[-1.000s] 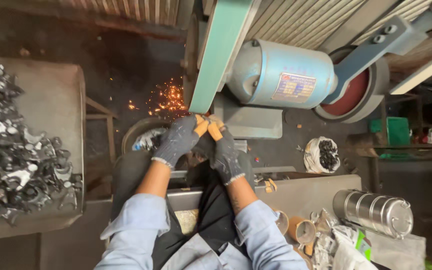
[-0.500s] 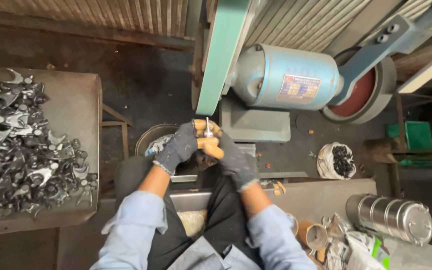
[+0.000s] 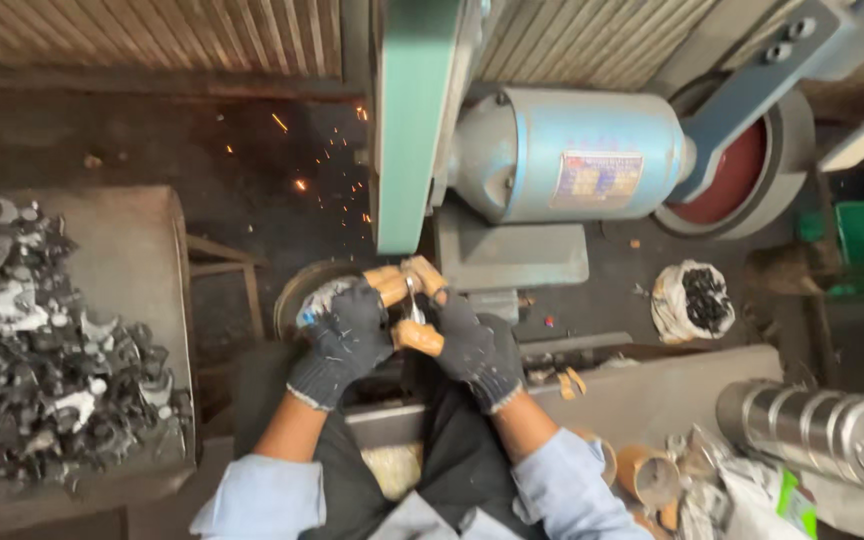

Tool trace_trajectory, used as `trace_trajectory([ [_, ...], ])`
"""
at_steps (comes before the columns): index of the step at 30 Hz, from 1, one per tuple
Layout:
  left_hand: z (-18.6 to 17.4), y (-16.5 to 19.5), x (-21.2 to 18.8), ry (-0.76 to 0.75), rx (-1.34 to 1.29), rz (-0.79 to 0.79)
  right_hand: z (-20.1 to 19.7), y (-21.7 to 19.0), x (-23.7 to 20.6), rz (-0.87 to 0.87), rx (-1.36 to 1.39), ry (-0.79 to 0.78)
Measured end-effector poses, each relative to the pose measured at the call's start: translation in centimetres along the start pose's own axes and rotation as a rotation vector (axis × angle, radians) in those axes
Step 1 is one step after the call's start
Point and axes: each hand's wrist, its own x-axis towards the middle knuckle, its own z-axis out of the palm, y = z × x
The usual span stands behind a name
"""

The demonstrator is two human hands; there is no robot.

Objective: The person sits at a belt grinder and grinds small cast metal parts one at a time, holding each piece against the moving belt with both gloved hands, producing sparks. They take new parts from a tray of finished and unfinished castings, grind the edges, and place the ground pieces aside.

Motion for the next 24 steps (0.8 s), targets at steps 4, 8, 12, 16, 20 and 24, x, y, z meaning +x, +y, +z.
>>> trace_trajectory([
  [4,0.6,4.5,-1.3,0.195,0.299,-0.181,1.7,-0.5,-2.4,0.181,0.191,0.172],
  [8,1.0,5.6,-1.8,0.040,-0.126,-0.204,1.0,-2.0,-5.2,-0.399,-1.000,0.044],
  [12,-0.1,4.1,-1.1,0.059,0.016,0.107,-1.3,-2.3,-4.4,0.203,-1.013,0.082],
  [16,0.2,0.4,0.3,-0.106,-0.852,-0.312,-0.8,2.4,1.3,-0.166,-0.351,-0.048],
  [20,3.2,-5.5,1.7,0.022,-1.281,-0.464,-1.2,5.8,5.7,-0.522,-0.624,0.006],
  [24,5.1,-10.0,2.3,0.085,-0.965,-0.450,-1.4,5.6,4.2,-0.427,-0.841,0.095],
])
